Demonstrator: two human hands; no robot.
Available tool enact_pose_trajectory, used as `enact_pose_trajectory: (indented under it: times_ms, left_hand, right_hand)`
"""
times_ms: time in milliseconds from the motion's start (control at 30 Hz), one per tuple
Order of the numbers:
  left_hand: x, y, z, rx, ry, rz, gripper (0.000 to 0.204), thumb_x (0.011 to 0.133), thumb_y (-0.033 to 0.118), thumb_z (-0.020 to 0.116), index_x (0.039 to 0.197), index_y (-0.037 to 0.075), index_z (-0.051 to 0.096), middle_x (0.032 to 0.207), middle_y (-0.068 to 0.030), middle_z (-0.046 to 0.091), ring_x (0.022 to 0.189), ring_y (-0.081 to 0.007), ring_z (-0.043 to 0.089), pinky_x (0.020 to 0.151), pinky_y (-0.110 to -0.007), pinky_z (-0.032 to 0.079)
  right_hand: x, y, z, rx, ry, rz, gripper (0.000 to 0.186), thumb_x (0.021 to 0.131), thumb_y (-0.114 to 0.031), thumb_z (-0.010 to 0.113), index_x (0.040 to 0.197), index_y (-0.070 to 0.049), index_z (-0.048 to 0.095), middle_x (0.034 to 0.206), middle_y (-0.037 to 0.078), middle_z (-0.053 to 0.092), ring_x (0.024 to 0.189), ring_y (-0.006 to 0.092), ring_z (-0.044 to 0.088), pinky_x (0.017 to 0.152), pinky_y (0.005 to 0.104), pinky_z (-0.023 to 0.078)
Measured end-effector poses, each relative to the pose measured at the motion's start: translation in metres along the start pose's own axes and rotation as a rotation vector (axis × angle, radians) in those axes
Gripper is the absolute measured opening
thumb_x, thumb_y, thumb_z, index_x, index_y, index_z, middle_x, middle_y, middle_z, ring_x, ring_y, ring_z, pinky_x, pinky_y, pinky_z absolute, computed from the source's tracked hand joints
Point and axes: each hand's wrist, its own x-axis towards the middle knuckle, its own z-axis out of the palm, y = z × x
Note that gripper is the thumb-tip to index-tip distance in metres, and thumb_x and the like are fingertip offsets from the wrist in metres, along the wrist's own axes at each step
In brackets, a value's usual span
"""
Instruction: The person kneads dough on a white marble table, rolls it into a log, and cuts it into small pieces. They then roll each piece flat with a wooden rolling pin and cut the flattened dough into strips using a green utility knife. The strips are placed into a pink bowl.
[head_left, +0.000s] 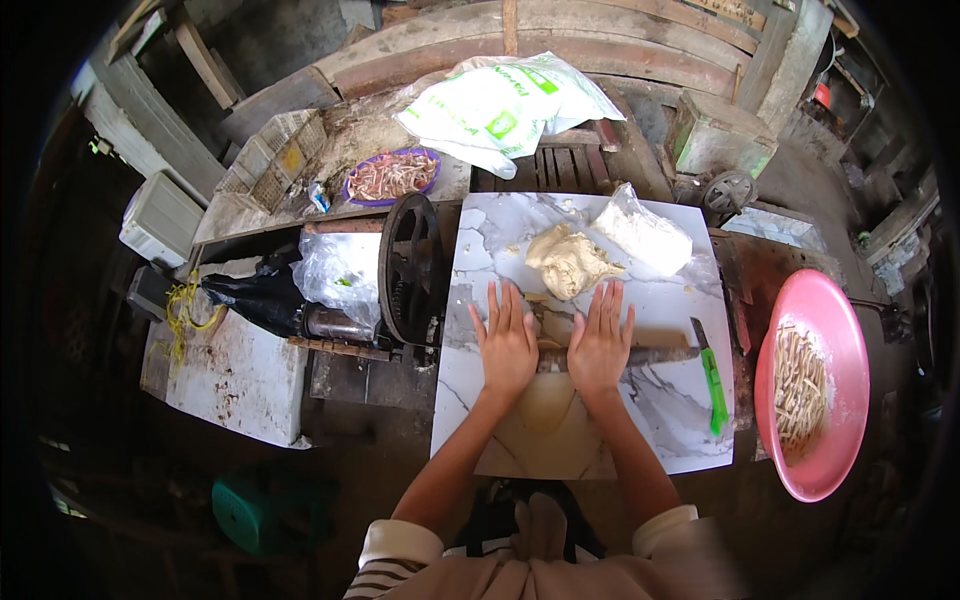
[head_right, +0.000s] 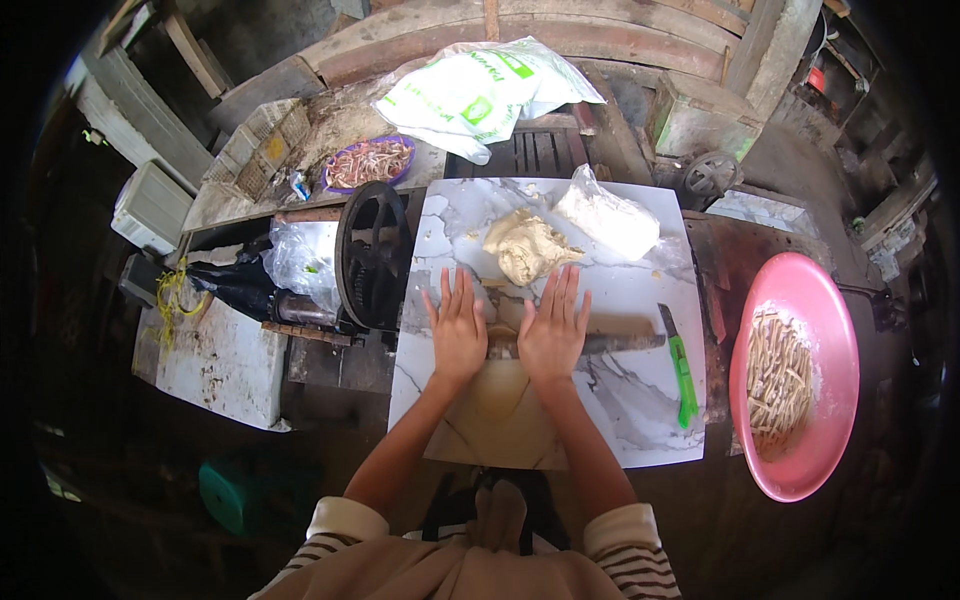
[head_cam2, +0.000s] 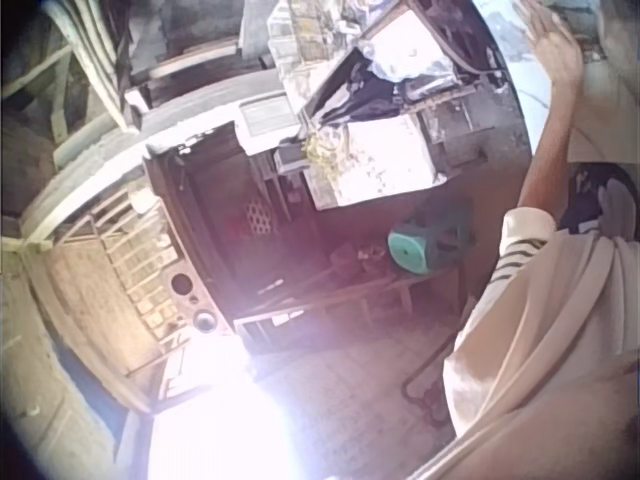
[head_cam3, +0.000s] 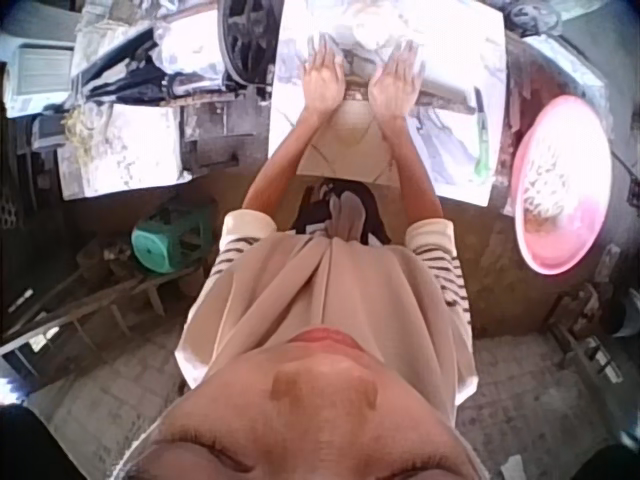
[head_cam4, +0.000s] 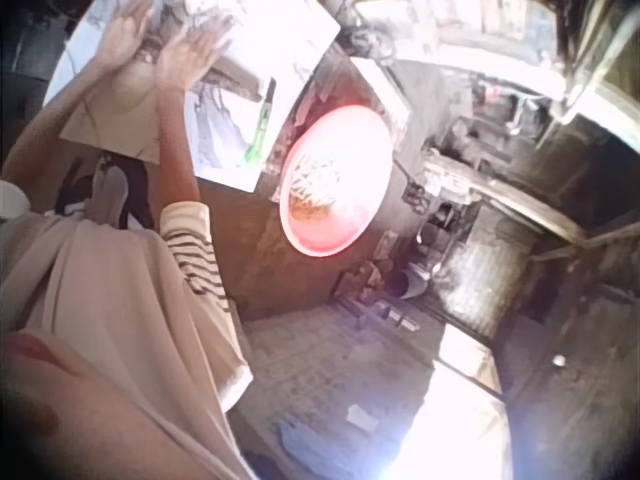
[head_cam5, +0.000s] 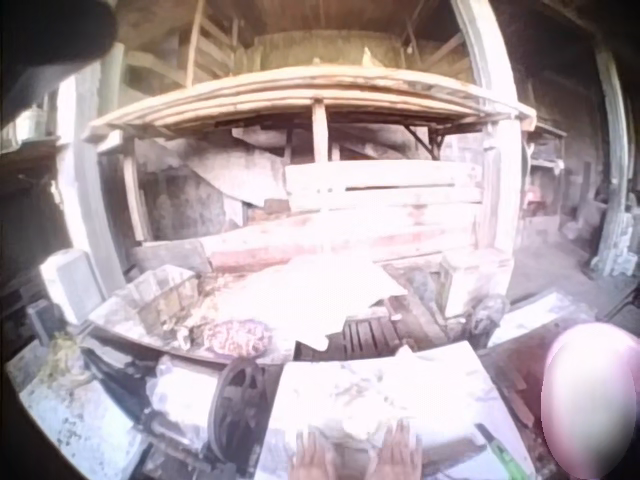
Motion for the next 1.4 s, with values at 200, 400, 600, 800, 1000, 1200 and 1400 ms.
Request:
enact_pose_trajectory:
  times_ms: [200, 400, 600, 800, 1000, 1200, 1400]
  left_hand:
    - [0.021, -0.005, 0.008, 0.011, 0.020, 0.005, 0.050, 0.098, 0.022, 0.035, 0.136, -0.011, 0.033, 0.146, -0.0227, 0.030, 0.140, -0.0339, 0.018, 0.113, -0.053, 0.008]
    - [-0.061, 0.015, -0.021, -0.040, -0.082, 0.046, 0.049, 0.096, 0.017, 0.037, 0.138, -0.007, 0.032, 0.147, -0.0201, 0.029, 0.140, -0.0368, 0.018, 0.111, -0.058, 0.009]
    - [-0.009, 0.004, -0.008, 0.031, -0.033, 0.106, 0.047, 0.095, 0.020, 0.041, 0.135, -0.006, 0.038, 0.142, -0.0201, 0.038, 0.139, -0.0342, 0.022, 0.111, -0.057, 0.010]
    - [0.000, -0.014, -0.007, -0.265, -0.187, 0.249, 0.043, 0.088, 0.023, 0.058, 0.127, 0.006, 0.051, 0.120, -0.0158, 0.055, 0.118, -0.0327, 0.046, 0.099, -0.044, 0.038]
    - [-0.026, -0.023, -0.043, -0.259, -0.330, 0.487, 0.056, 0.074, 0.018, 0.072, 0.127, 0.014, 0.053, 0.111, -0.0089, 0.053, 0.104, -0.0280, 0.051, 0.091, -0.037, 0.044]
    - [0.012, -0.029, -0.025, -0.333, -0.308, 0.423, 0.050, 0.079, 0.019, 0.069, 0.125, 0.011, 0.053, 0.110, -0.0111, 0.052, 0.105, -0.0303, 0.049, 0.092, -0.040, 0.042]
    - [0.039, -0.021, 0.009, -0.264, -0.166, 0.387, 0.048, 0.078, 0.021, 0.071, 0.122, 0.012, 0.053, 0.113, -0.0112, 0.051, 0.103, -0.0315, 0.048, 0.091, -0.041, 0.039]
  right_hand:
    - [0.013, -0.004, 0.014, 0.032, 0.021, 0.084, 0.055, 0.096, -0.027, 0.040, 0.137, 0.009, 0.032, 0.146, 0.023, 0.031, 0.141, 0.0292, 0.020, 0.113, 0.0472, 0.016]
    - [-0.068, 0.002, -0.023, 0.115, -0.076, -0.022, 0.057, 0.092, -0.025, 0.044, 0.138, 0.008, 0.031, 0.146, 0.022, 0.030, 0.140, 0.0301, 0.022, 0.112, 0.0506, 0.017]
    - [-0.014, 0.002, -0.006, 0.083, -0.035, -0.076, 0.049, 0.091, -0.023, 0.047, 0.131, 0.005, 0.042, 0.140, 0.022, 0.040, 0.133, 0.0309, 0.035, 0.110, 0.0434, 0.027]
    - [-0.007, 0.012, -0.007, 0.317, -0.212, -0.137, 0.045, 0.089, -0.026, 0.054, 0.124, 0.001, 0.047, 0.119, 0.017, 0.054, 0.110, 0.0310, 0.051, 0.102, 0.0411, 0.035]
    - [-0.041, 0.063, -0.035, 0.205, -0.252, -0.537, 0.049, 0.084, -0.034, 0.061, 0.122, -0.007, 0.050, 0.120, 0.011, 0.049, 0.112, 0.0265, 0.046, 0.098, 0.0405, 0.036]
    - [0.003, 0.089, -0.028, 0.298, -0.265, -0.447, 0.043, 0.081, -0.025, 0.065, 0.117, -0.006, 0.052, 0.111, 0.010, 0.052, 0.109, 0.0262, 0.048, 0.094, 0.0380, 0.039]
    - [0.030, 0.103, 0.000, 0.315, -0.113, -0.431, 0.040, 0.082, -0.022, 0.064, 0.115, -0.002, 0.054, 0.112, 0.013, 0.052, 0.108, 0.0306, 0.048, 0.093, 0.0399, 0.039]
